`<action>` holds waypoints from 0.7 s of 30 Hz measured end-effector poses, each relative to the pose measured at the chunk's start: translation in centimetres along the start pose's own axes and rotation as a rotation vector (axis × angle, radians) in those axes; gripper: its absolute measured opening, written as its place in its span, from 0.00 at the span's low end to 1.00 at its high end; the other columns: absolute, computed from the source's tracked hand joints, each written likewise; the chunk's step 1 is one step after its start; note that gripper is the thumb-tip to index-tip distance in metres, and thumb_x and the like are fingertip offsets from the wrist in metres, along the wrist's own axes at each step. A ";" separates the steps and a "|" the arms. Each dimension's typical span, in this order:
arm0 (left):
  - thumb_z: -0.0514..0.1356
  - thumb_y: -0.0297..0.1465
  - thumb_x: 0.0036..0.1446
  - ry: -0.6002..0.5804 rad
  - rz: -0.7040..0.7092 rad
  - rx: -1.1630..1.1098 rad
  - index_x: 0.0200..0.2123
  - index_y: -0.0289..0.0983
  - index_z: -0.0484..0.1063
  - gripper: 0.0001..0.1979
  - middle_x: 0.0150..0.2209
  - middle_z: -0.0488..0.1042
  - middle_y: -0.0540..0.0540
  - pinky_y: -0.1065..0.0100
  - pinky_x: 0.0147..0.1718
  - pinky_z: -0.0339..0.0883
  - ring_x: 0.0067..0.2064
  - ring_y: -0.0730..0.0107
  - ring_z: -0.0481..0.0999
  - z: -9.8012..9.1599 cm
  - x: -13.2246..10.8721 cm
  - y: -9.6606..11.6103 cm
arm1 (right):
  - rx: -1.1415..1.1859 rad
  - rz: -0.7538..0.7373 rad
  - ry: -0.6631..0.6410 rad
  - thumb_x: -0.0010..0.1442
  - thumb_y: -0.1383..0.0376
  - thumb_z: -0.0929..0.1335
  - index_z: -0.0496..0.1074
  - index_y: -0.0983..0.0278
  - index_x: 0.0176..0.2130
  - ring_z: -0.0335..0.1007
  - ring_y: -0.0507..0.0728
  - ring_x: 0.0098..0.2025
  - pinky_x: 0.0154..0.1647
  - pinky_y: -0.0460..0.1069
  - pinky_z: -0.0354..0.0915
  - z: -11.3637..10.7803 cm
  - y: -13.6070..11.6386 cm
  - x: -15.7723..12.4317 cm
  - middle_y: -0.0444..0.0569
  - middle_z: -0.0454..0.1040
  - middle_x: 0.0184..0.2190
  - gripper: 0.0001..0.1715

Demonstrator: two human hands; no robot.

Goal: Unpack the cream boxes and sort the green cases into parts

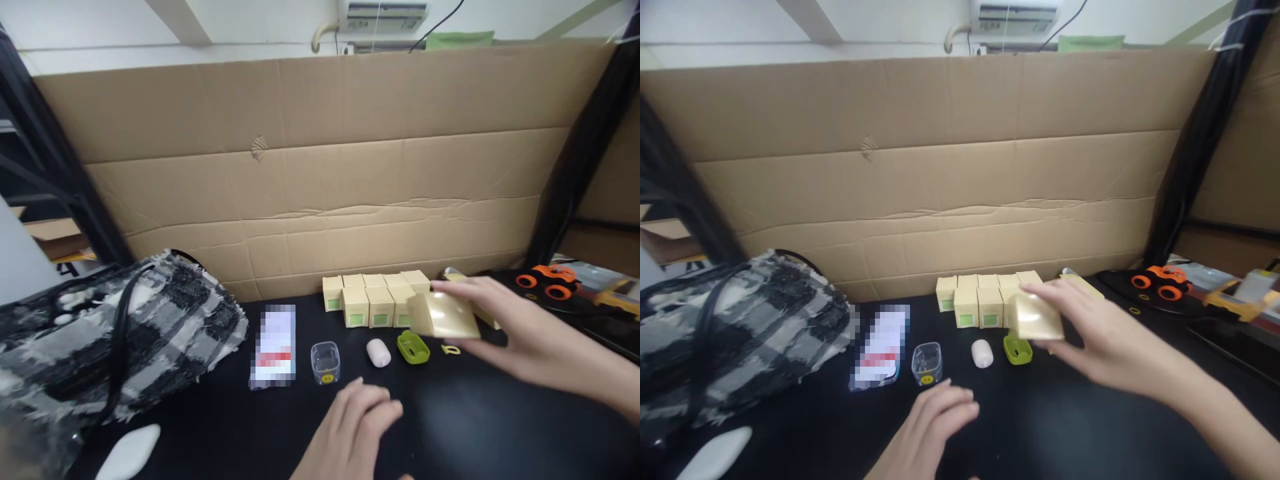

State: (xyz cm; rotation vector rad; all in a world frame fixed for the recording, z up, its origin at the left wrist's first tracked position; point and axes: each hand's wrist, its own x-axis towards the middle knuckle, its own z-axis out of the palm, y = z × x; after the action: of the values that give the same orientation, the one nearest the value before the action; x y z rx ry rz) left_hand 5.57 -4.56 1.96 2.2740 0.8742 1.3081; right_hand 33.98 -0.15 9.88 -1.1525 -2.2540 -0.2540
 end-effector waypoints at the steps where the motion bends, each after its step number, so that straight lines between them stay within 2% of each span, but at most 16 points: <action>1: 0.66 0.34 0.53 0.045 0.045 0.027 0.57 0.43 0.67 0.27 0.51 0.74 0.37 0.56 0.57 0.57 0.55 0.49 0.69 -0.4 0.3 -0.1 | 0.072 -0.043 0.004 0.58 0.61 0.69 0.53 0.55 0.62 0.69 0.68 0.52 0.47 0.58 0.68 0.4 -1.5 -0.2 0.58 0.69 0.53 0.37; 3: 0.68 0.36 0.49 0.001 0.135 0.099 0.63 0.43 0.56 0.40 0.57 0.68 0.36 0.52 0.57 0.59 0.59 0.46 0.66 -1.4 1.0 -0.2 | 0.238 -0.125 -0.061 0.56 0.62 0.71 0.49 0.54 0.63 0.69 0.65 0.52 0.49 0.55 0.69 1.5 -4.4 -0.6 0.56 0.69 0.54 0.43; 5: 0.70 0.38 0.46 -0.213 0.195 0.170 0.65 0.41 0.47 0.48 0.57 0.67 0.34 0.52 0.52 0.67 0.56 0.46 0.69 -2.5 1.8 0.0 | 0.374 -0.170 -0.165 0.57 0.67 0.70 0.47 0.54 0.64 0.69 0.60 0.54 0.51 0.51 0.69 2.6 -6.8 -1.0 0.53 0.70 0.54 0.43; 6: 0.69 0.34 0.47 -0.300 0.206 0.201 0.64 0.40 0.46 0.47 0.54 0.70 0.34 0.55 0.47 0.71 0.52 0.48 0.73 -3.0 2.2 0.2 | 0.416 -0.176 -0.199 0.57 0.70 0.69 0.47 0.54 0.64 0.68 0.58 0.55 0.52 0.49 0.68 3.0 -7.7 -1.1 0.51 0.69 0.54 0.42; 8: 0.67 0.27 0.45 -0.374 0.202 0.279 0.61 0.37 0.49 0.42 0.46 0.74 0.36 0.58 0.38 0.75 0.44 0.51 0.77 -3.6 2.8 0.5 | 0.443 -0.161 -0.214 0.55 0.73 0.68 0.49 0.56 0.62 0.66 0.56 0.56 0.54 0.48 0.66 3.6 -8.7 -1.2 0.50 0.69 0.55 0.42; 10: 0.66 0.24 0.42 -0.374 0.217 0.353 0.57 0.34 0.52 0.39 0.41 0.76 0.37 0.58 0.32 0.77 0.39 0.51 0.78 -3.8 3.0 0.7 | 0.399 -0.143 -0.183 0.52 0.74 0.69 0.50 0.57 0.61 0.67 0.56 0.55 0.55 0.49 0.66 3.9 -9.1 -1.3 0.50 0.69 0.54 0.42; 12: 0.67 0.24 0.40 -0.387 0.238 0.407 0.57 0.32 0.52 0.40 0.41 0.76 0.34 0.56 0.29 0.77 0.38 0.48 0.78 -3.7 3.0 0.6 | 0.319 -0.164 -0.137 0.53 0.73 0.69 0.51 0.60 0.61 0.68 0.59 0.53 0.54 0.52 0.67 4.2 -8.9 -1.4 0.52 0.71 0.52 0.40; 14: 0.69 0.27 0.40 -0.393 0.195 0.430 0.59 0.31 0.50 0.44 0.43 0.77 0.31 0.55 0.31 0.78 0.40 0.45 0.79 -3.7 2.9 0.4 | 0.239 -0.195 -0.062 0.57 0.69 0.69 0.54 0.63 0.60 0.72 0.60 0.46 0.48 0.53 0.71 4.5 -8.5 -1.6 0.54 0.74 0.46 0.35; 17: 0.71 0.32 0.41 -0.343 0.046 0.423 0.61 0.34 0.47 0.48 0.50 0.75 0.31 0.56 0.40 0.78 0.47 0.47 0.78 -3.9 2.7 0.2 | 0.173 -0.196 0.057 0.61 0.65 0.68 0.61 0.65 0.55 0.73 0.58 0.38 0.38 0.50 0.73 4.3 -8.0 -1.6 0.53 0.74 0.38 0.24; 19: 0.70 0.30 0.42 -0.302 0.013 0.434 0.61 0.37 0.46 0.47 0.52 0.73 0.33 0.57 0.44 0.76 0.50 0.49 0.77 -4.0 2.8 0.3 | 0.204 -0.219 0.055 0.61 0.62 0.68 0.66 0.64 0.48 0.74 0.57 0.40 0.39 0.48 0.73 3.6 -8.0 -1.2 0.53 0.74 0.39 0.16; 21: 0.67 0.27 0.45 -0.295 0.033 0.456 0.60 0.39 0.47 0.43 0.51 0.74 0.35 0.57 0.43 0.76 0.49 0.51 0.77 -4.0 2.9 0.5 | 0.299 -0.266 -0.011 0.62 0.56 0.67 0.69 0.62 0.42 0.74 0.55 0.39 0.39 0.45 0.72 2.7 -8.3 -0.9 0.51 0.75 0.38 0.13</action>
State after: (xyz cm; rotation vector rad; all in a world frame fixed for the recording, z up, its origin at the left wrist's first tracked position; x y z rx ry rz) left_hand 3.34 -2.96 6.13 2.7427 1.1159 0.8077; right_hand 26.73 -4.65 7.95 -0.7028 -2.3546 -0.0115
